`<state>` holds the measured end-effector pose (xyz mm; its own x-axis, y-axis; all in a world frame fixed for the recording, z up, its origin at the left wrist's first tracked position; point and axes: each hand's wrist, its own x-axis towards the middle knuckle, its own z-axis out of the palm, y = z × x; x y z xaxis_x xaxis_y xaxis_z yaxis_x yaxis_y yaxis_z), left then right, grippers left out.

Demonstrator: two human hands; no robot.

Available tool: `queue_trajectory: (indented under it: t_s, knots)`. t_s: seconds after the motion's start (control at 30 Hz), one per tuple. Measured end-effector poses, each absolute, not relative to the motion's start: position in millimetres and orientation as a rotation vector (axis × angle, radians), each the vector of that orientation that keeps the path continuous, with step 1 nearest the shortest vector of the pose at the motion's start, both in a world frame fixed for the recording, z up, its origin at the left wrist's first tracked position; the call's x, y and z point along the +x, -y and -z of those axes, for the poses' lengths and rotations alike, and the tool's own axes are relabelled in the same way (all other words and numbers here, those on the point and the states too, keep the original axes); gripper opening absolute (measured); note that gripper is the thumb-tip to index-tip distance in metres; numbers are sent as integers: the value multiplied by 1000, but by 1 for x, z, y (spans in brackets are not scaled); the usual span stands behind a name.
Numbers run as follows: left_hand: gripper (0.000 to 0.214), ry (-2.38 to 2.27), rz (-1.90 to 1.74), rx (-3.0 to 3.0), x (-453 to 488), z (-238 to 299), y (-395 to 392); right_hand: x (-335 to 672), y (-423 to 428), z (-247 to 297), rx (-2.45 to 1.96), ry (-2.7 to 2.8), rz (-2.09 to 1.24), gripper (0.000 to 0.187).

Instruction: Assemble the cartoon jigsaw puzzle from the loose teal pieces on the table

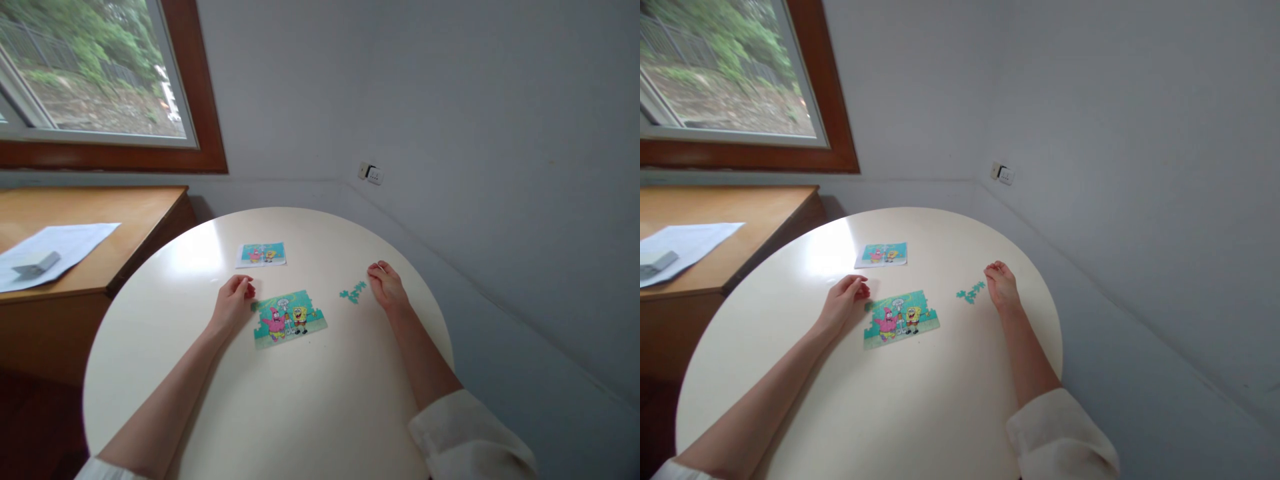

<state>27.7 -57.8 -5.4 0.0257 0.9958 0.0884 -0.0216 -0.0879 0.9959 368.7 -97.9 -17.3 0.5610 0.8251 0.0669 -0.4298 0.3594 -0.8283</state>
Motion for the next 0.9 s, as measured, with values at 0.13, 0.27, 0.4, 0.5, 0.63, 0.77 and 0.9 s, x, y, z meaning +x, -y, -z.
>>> queue_trajectory:
  t_s: [0.13, 0.27, 0.4, 0.5, 0.63, 0.77, 0.9]
  knots:
    - [38, -1132, -1265, 1269, 27, 7, 56, 369, 97, 18, -873, 541, -853, 35]
    - [36, -1124, -1280, 1264, 27, 8, 55, 366, 98, 16, -848, 529, -844, 33]
    - [35, -1123, -1277, 1265, 27, 8, 56, 363, 99, 13, -806, 524, -850, 31]
    - [35, -1122, -1276, 1267, 27, 8, 56, 363, 100, 12, -798, 535, -863, 30]
    - [36, -1118, -1268, 1265, 27, 7, 56, 364, 100, 14, -847, 566, -872, 29]
    - [36, -1122, -1266, 1259, 27, 8, 56, 366, 99, 17, -910, 597, -854, 29]
    - [36, -1123, -1268, 1250, 27, 9, 55, 365, 99, 19, -965, 631, -842, 31]
